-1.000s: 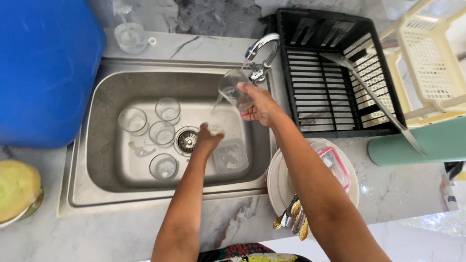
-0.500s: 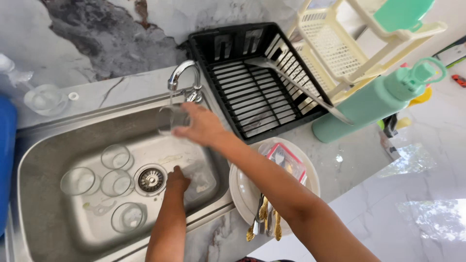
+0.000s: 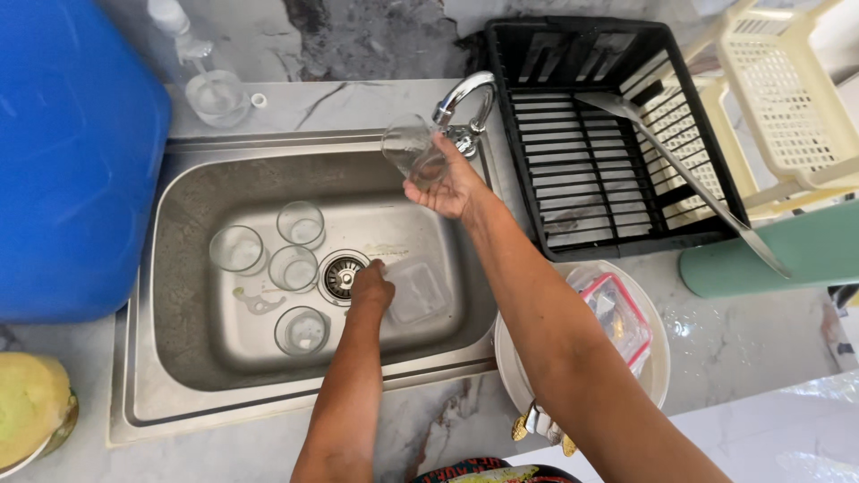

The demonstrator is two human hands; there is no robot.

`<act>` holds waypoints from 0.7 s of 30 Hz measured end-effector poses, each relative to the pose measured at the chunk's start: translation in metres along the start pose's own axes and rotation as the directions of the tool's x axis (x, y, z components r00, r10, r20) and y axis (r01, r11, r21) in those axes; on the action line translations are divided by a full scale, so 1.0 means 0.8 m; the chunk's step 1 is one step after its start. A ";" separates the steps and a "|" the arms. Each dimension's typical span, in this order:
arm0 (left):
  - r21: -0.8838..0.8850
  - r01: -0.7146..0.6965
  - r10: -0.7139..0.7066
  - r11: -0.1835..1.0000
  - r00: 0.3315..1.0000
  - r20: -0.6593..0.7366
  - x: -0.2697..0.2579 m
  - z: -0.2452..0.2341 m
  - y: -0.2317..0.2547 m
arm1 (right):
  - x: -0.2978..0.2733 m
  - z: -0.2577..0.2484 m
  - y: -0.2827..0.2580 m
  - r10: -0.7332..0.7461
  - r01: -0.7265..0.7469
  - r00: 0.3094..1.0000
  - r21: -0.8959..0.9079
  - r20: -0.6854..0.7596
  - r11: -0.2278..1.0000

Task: The person washes various dishes and utensils by hand in a sink, including glasses, a water bottle, a pitcher, plastic containers, and metal spoons and forks.

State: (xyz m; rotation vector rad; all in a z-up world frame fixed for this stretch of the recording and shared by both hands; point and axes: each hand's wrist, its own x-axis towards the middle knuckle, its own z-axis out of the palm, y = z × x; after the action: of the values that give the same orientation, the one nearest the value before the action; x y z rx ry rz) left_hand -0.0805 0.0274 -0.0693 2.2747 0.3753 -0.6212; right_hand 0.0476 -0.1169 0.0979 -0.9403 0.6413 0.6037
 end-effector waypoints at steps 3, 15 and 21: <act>-0.090 -0.014 0.010 0.996 0.999 -0.042 0.006 -0.010 -0.001 | 0.008 0.009 -0.005 0.001 0.000 1.000 -0.059 0.026 0.998; -0.381 0.059 -0.136 0.923 0.975 -0.178 0.012 -0.027 0.005 | -0.032 -0.039 0.004 -0.115 0.116 0.993 -0.075 0.025 0.990; -0.437 0.044 -0.149 0.898 0.966 -0.210 -0.007 -0.033 0.015 | -0.034 -0.053 0.044 -0.249 0.221 0.966 0.280 0.067 0.934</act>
State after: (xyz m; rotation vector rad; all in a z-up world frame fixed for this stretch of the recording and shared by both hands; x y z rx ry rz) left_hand -0.0718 0.0379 -0.0434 1.9102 0.6773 -0.2733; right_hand -0.0056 -0.1426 0.0804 -0.7114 0.4952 0.3368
